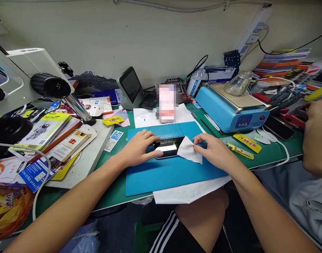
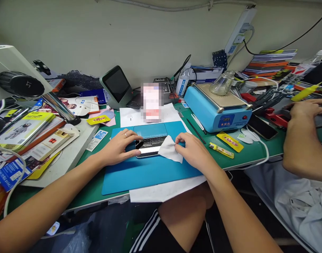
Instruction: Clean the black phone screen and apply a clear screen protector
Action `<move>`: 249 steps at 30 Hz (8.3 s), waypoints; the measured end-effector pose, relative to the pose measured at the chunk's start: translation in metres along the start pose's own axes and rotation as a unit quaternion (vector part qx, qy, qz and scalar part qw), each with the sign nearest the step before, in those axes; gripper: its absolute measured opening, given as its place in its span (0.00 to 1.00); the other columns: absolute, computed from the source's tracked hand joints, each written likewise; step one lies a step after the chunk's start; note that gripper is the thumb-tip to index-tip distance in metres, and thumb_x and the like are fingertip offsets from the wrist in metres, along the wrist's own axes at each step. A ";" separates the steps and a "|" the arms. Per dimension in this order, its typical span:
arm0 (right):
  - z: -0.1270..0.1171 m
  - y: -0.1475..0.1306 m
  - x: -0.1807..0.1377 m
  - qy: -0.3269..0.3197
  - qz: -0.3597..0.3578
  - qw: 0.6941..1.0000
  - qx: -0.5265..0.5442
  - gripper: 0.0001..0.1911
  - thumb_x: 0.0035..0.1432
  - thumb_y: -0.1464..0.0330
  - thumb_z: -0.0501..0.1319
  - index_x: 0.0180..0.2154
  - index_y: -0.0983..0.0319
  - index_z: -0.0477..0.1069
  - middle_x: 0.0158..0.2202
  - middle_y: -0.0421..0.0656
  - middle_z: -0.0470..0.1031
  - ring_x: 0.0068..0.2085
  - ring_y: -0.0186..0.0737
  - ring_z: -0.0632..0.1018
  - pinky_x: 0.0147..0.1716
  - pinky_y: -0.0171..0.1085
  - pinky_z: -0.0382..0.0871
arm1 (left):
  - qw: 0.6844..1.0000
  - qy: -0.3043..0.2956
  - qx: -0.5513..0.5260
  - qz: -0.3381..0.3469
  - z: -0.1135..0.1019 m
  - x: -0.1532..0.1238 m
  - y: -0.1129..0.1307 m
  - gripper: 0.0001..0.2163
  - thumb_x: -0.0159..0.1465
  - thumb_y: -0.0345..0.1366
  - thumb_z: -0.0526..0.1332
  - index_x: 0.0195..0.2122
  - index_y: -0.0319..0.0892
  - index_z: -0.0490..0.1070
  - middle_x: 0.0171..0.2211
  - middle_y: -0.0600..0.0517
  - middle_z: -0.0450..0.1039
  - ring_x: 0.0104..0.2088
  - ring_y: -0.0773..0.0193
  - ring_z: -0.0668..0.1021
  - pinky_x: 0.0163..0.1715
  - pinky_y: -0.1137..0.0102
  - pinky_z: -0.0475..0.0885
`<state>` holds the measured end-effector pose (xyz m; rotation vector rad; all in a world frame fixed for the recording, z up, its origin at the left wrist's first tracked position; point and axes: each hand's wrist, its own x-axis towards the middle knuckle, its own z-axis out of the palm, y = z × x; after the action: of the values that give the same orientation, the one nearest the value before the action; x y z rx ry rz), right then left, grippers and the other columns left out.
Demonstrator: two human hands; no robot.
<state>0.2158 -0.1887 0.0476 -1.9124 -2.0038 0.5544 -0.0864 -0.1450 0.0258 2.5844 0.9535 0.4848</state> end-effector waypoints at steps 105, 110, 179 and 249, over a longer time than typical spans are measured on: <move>0.059 -0.045 -0.017 -0.025 -0.210 0.967 -0.144 0.45 0.67 0.42 0.43 0.72 0.67 0.50 0.72 0.56 0.53 0.73 0.57 0.52 0.69 0.61 0.51 | 1.000 0.013 -0.019 0.000 0.003 0.000 -0.004 0.39 0.60 0.64 0.63 0.65 0.45 0.63 0.56 0.42 0.70 0.54 0.45 0.72 0.57 0.51 0.66; 0.051 -0.017 -0.022 0.001 -0.170 0.971 -0.168 0.45 0.67 0.43 0.43 0.73 0.65 0.48 0.72 0.57 0.53 0.72 0.58 0.54 0.68 0.64 0.50 | 1.000 0.008 -0.018 -0.001 0.002 0.000 -0.004 0.40 0.58 0.64 0.64 0.65 0.45 0.63 0.57 0.42 0.70 0.53 0.45 0.72 0.55 0.51 0.68; 0.041 -0.012 -0.015 -0.024 -0.095 0.985 -0.144 0.46 0.68 0.42 0.41 0.72 0.69 0.49 0.73 0.54 0.51 0.73 0.53 0.54 0.69 0.58 0.50 | 0.999 0.018 -0.014 -0.043 0.001 -0.002 -0.007 0.51 0.52 0.72 0.62 0.69 0.44 0.57 0.62 0.39 0.65 0.60 0.39 0.67 0.62 0.45 0.61; 0.049 -0.018 -0.014 0.001 -0.158 0.977 -0.142 0.39 0.69 0.44 0.44 0.68 0.64 0.60 0.70 0.52 0.61 0.71 0.54 0.60 0.68 0.62 0.51 | 0.999 0.001 0.041 -0.007 0.002 0.001 -0.007 0.34 0.58 0.63 0.65 0.55 0.41 0.71 0.49 0.42 0.72 0.49 0.48 0.72 0.51 0.55 0.69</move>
<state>0.1769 -0.2061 0.0143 -1.6799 -2.4295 0.1922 -0.0886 -0.1391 0.0209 2.6488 1.0112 0.4549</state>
